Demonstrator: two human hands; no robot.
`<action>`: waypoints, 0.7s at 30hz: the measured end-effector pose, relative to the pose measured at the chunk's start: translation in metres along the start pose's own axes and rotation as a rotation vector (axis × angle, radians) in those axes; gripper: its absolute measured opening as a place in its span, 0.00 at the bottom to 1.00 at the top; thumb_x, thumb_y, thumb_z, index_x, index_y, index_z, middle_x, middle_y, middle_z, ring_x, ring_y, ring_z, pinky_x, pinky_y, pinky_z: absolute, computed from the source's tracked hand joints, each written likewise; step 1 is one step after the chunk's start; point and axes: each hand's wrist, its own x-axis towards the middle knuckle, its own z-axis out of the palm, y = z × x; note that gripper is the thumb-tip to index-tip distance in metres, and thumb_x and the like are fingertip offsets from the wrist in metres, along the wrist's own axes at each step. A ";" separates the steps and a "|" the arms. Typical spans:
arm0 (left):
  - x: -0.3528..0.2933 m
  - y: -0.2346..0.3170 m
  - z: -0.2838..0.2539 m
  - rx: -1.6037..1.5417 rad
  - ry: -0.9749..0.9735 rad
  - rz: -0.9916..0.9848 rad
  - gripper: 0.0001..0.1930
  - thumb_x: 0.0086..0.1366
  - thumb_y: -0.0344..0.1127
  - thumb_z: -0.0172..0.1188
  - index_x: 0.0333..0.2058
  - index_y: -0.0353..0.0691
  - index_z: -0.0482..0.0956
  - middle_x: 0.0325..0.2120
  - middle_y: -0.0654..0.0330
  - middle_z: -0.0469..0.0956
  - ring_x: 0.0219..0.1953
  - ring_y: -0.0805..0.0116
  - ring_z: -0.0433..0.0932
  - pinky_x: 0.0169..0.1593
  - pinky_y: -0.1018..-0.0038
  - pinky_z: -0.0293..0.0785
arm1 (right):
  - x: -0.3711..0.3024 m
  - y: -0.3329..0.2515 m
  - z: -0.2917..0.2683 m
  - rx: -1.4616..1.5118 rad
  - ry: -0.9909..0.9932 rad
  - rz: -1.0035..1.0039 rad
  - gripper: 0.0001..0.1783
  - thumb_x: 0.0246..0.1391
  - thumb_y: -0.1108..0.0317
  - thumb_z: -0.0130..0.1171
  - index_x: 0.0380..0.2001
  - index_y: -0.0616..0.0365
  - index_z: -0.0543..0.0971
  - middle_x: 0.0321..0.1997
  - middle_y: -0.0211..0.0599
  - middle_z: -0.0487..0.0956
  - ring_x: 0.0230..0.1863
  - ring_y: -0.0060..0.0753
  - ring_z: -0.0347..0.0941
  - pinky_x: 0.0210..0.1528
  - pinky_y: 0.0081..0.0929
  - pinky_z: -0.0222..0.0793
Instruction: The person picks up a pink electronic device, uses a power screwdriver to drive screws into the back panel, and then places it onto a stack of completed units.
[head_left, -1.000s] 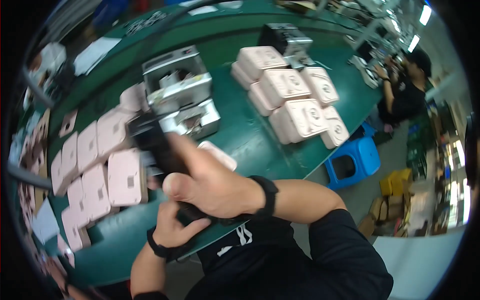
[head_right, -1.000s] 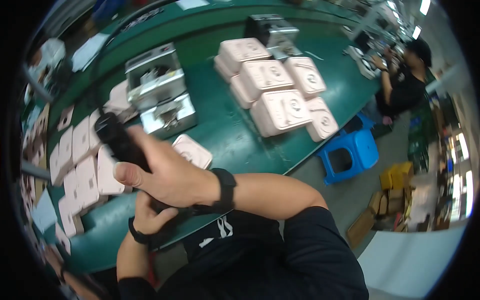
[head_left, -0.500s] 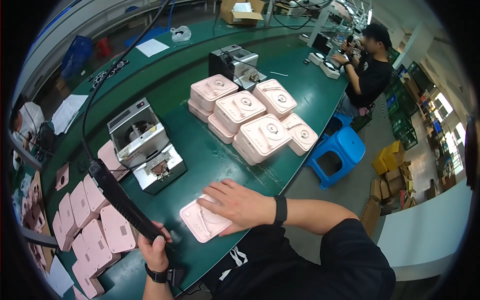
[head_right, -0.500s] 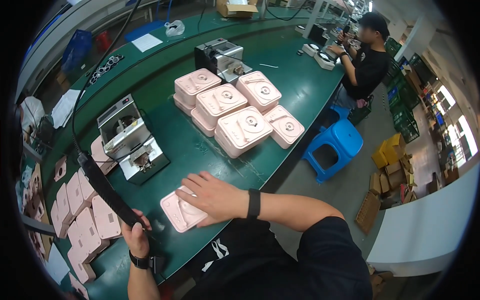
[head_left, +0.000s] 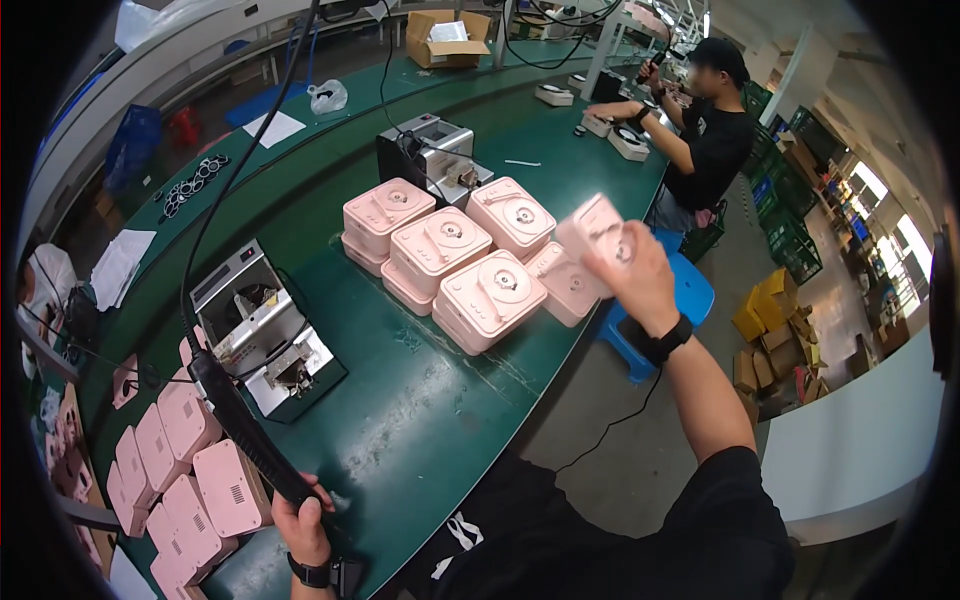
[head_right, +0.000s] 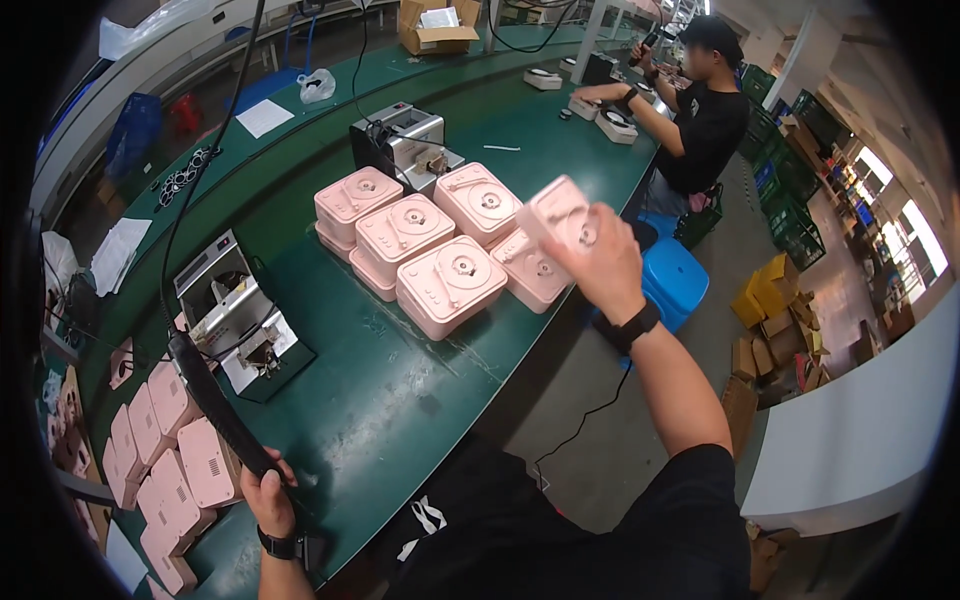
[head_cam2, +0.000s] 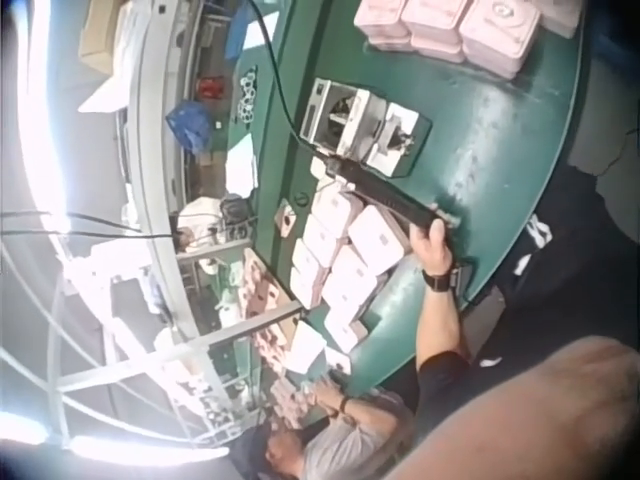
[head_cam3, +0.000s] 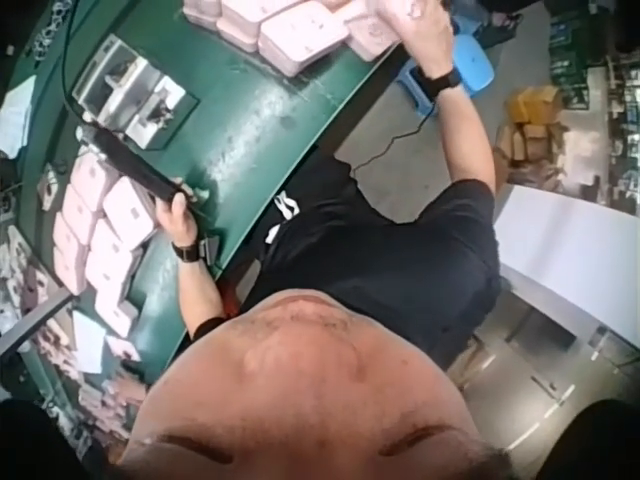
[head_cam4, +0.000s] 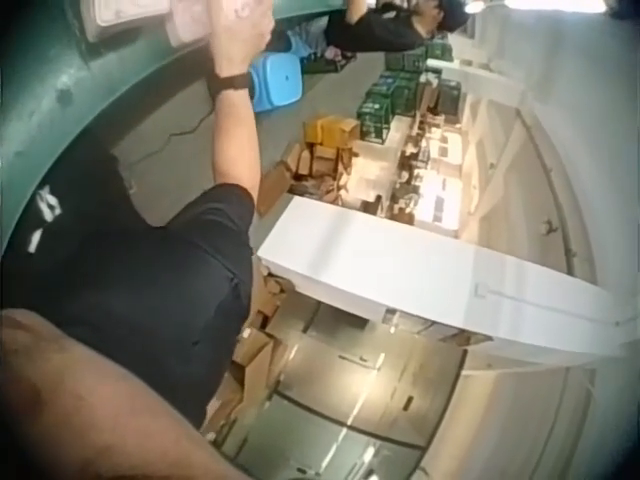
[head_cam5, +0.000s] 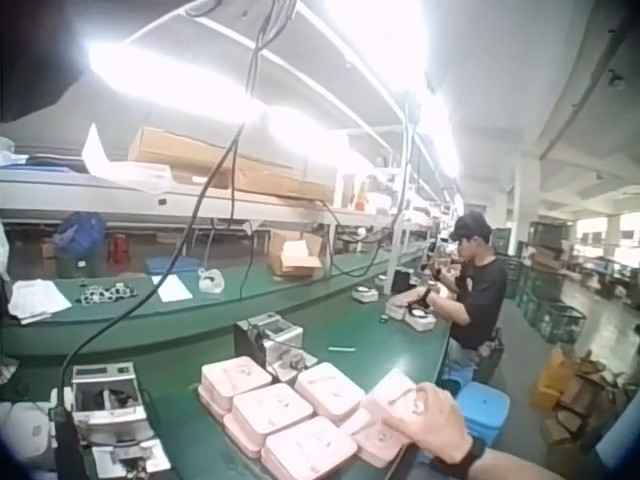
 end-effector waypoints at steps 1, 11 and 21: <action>0.000 -0.001 0.001 0.011 0.005 -0.002 0.26 0.60 0.52 0.61 0.43 0.33 0.71 0.23 0.60 0.72 0.24 0.75 0.68 0.29 0.79 0.64 | -0.004 0.004 0.009 -0.040 -0.067 0.025 0.40 0.41 0.50 0.72 0.53 0.61 0.71 0.45 0.49 0.77 0.48 0.47 0.74 0.52 0.37 0.69; -0.001 -0.003 -0.001 0.067 0.038 -0.033 0.27 0.60 0.54 0.60 0.43 0.32 0.71 0.22 0.60 0.71 0.23 0.74 0.68 0.28 0.80 0.63 | -0.039 0.025 0.024 0.057 -0.145 -0.080 0.52 0.31 0.51 0.77 0.59 0.66 0.66 0.64 0.57 0.64 0.64 0.55 0.62 0.64 0.39 0.61; 0.002 -0.011 0.001 0.102 0.015 -0.016 0.26 0.61 0.52 0.59 0.44 0.32 0.70 0.21 0.60 0.70 0.22 0.74 0.67 0.27 0.80 0.62 | -0.048 0.050 0.053 0.246 -0.075 -0.071 0.62 0.23 0.52 0.82 0.61 0.66 0.62 0.66 0.59 0.59 0.67 0.59 0.58 0.67 0.40 0.57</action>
